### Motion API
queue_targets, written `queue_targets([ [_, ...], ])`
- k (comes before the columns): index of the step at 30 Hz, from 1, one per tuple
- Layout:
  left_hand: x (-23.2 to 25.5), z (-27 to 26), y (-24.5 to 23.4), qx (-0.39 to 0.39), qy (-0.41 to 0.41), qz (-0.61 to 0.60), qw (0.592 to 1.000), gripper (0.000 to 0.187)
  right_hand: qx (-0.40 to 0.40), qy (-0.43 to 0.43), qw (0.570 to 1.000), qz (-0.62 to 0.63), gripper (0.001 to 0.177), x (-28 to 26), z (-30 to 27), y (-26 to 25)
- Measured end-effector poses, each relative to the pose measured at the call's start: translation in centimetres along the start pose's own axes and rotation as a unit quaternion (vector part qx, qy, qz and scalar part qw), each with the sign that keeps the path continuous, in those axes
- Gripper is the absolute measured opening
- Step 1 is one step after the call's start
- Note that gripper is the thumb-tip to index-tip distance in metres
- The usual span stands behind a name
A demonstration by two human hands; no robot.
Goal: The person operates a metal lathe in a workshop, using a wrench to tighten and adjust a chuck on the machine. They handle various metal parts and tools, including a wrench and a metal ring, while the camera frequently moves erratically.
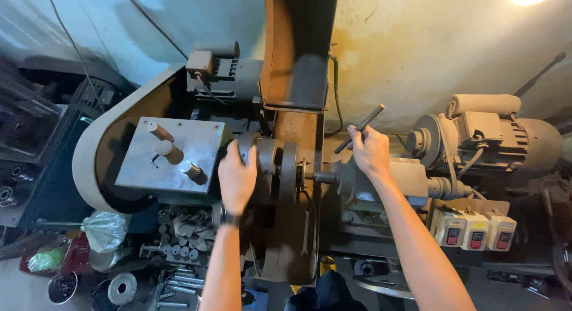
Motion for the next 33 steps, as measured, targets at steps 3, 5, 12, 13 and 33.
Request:
queue_targets([
  [3,-1.0,-5.2,-0.8,0.121,0.059,-0.093,0.986,0.046,-0.003,0.002,1.000,-0.001,0.031,0.0,0.0,0.3],
  [5,-2.7,-9.2,0.4,0.210,0.122,-0.161,0.956,0.049,-0.001,-0.005,1.000,-0.010,0.031,-0.1,0.1,0.3],
  [12,-7.1,-15.0,3.8,0.205,-0.023,-0.190,0.960,0.054,0.010,-0.007,1.000,0.007,0.030,0.5,0.3,0.5],
  [13,-5.2,-14.6,1.8,0.237,0.015,-0.180,0.955,0.056,0.011,-0.015,1.000,0.010,0.030,0.5,0.3,0.6],
  [33,-0.2,5.3,2.7,-0.008,0.014,0.136,0.991,0.045,-0.128,0.036,0.991,0.017,0.044,-1.9,3.4,8.6],
])
Point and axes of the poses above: each hand's wrist, its own z-axis towards the middle knuckle, its own y-axis out of the palm, x = y × z, the point moved 7 cm from there along z, towards the middle knuckle, and after that the axes turned 6 degrees about z, right-handed, at the moved point
